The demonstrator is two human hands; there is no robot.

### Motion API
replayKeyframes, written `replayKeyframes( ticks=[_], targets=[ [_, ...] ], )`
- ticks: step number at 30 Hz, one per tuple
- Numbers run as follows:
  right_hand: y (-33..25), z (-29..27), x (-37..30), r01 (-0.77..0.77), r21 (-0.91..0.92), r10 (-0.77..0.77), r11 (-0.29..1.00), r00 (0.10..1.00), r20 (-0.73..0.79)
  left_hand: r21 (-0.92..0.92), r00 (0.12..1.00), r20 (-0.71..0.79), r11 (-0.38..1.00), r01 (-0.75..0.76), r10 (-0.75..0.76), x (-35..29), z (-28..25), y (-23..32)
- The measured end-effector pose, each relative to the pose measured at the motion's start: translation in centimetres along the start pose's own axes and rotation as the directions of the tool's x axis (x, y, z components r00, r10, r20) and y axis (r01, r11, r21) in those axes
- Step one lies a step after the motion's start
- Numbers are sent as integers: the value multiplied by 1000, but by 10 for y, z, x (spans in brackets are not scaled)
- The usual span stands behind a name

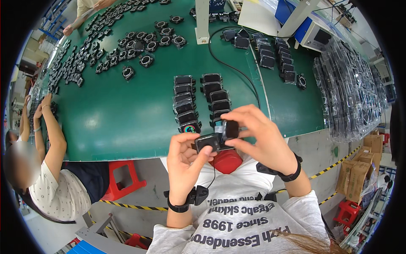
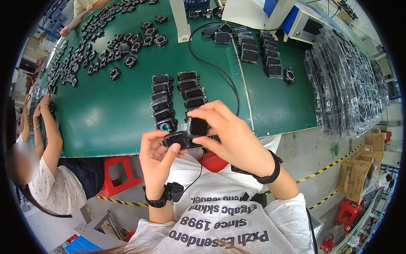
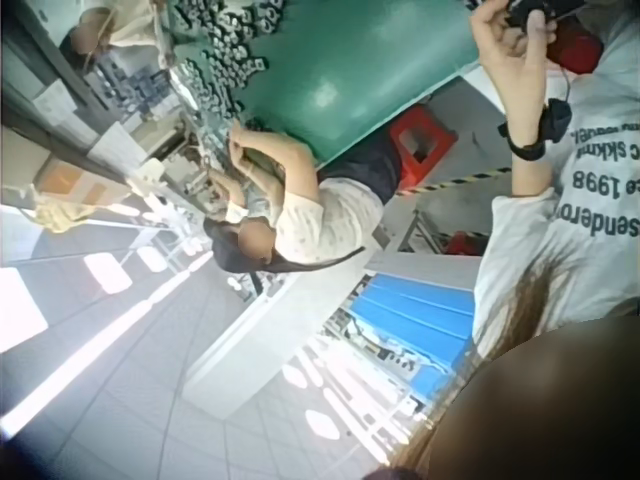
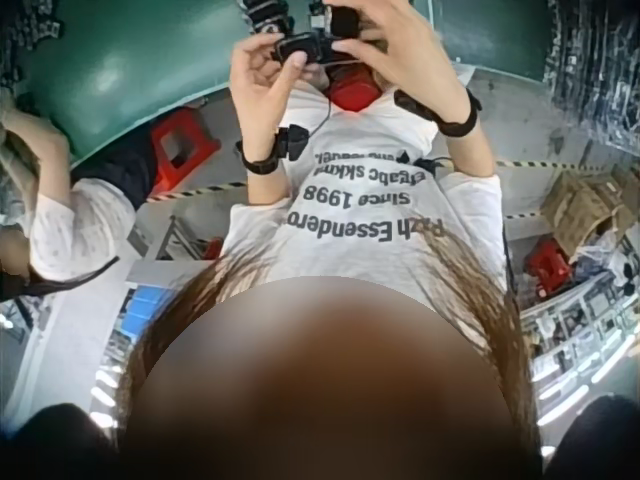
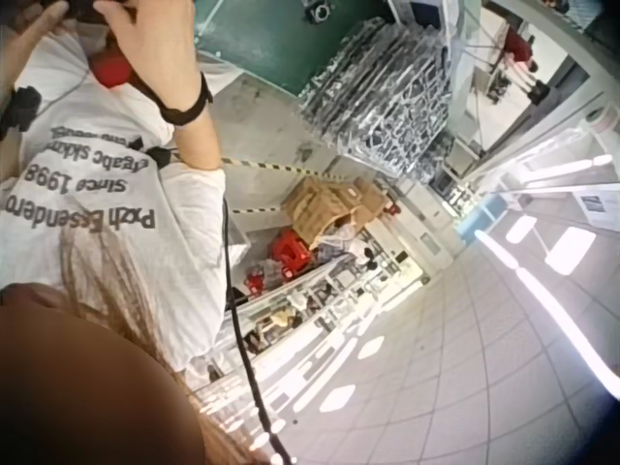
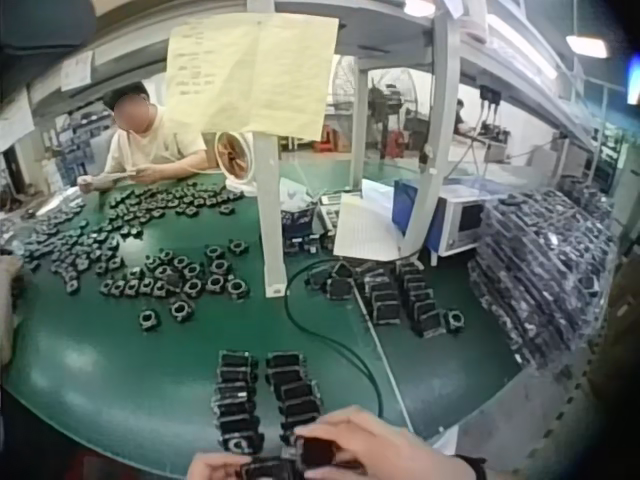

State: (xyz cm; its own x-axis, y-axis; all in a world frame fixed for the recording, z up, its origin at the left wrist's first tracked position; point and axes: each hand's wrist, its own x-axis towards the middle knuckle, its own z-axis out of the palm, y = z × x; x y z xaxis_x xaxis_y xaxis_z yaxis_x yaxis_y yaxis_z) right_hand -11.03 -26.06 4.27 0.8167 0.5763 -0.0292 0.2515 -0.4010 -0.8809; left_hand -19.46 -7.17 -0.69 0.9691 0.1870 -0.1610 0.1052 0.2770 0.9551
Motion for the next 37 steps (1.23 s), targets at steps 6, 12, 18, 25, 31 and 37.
replayKeyframes(
  ticks=[6,12,18,25,31,37],
  targets=[
    [15,-9,-5,79,-25,-80,997,996,-33,172,996,-86,985,24,-9,1,-13,4],
    [21,-4,-11,47,-15,-47,999,999,-6,357,993,-112,934,20,22,4,-15,6],
    [16,-2,-10,46,-89,-46,995,999,-3,448,994,-82,893,-32,77,8,-17,0],
    [14,8,-10,178,-271,-192,946,981,-25,560,988,-122,829,-6,90,15,-5,5],
    [9,8,-7,229,-349,-253,909,967,-23,584,989,-111,811,-14,98,17,-6,6],
    [4,16,-2,227,-412,-212,883,974,81,563,997,-70,827,1,46,14,-13,2]
  ],
)
